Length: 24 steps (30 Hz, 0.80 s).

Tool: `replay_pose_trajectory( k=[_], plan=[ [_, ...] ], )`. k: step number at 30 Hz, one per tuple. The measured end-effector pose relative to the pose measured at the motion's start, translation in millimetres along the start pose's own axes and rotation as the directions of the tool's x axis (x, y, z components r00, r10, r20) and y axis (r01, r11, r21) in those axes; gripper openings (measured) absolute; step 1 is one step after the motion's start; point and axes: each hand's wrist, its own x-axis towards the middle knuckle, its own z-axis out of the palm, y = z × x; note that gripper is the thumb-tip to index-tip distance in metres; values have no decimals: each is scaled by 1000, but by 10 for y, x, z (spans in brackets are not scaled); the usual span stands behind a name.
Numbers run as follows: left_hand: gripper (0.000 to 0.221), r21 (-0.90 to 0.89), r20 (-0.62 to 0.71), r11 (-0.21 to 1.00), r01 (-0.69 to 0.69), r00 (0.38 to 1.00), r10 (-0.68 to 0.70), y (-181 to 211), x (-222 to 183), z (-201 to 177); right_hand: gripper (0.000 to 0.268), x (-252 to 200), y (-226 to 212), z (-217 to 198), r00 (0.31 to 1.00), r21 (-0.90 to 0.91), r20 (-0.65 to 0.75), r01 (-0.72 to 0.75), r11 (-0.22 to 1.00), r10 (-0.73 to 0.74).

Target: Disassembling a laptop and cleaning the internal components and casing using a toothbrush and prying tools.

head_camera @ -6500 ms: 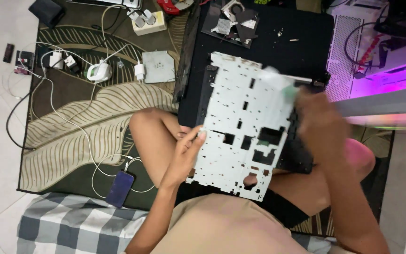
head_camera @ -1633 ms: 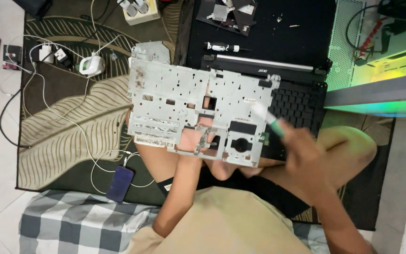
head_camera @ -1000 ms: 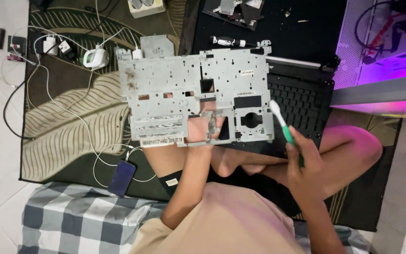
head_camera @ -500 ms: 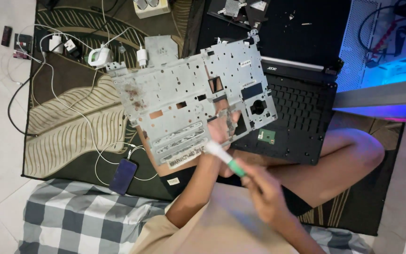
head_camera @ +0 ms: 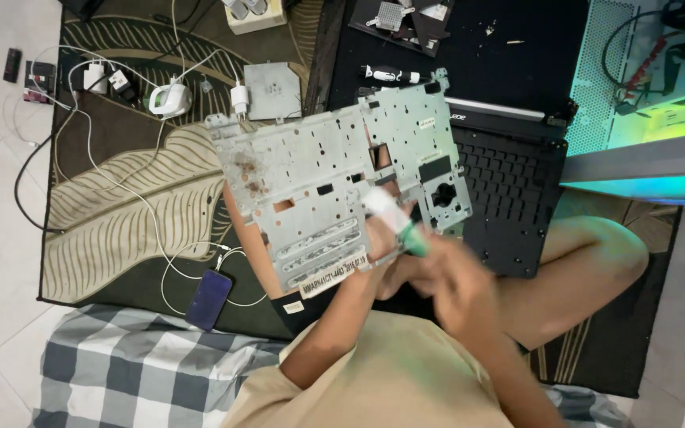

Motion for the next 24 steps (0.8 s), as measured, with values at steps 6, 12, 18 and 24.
replay_pose_trajectory(
  k=[6,12,18,24],
  plan=[
    [53,76,222,992,105,968,-119,-71,-45,45,35,80,84,147,986,-43,13,168,985,-167],
    [49,171,404,965,198,879,-252,50,-165,179,39,581,136,-283,963,-282,-73,228,932,-258],
    [45,275,553,923,268,742,-380,313,-184,68,29,216,749,43,934,-358,72,352,865,-350],
    [38,347,513,880,324,720,-467,797,-381,378,27,935,860,-664,935,-419,64,342,841,-348]
  ],
)
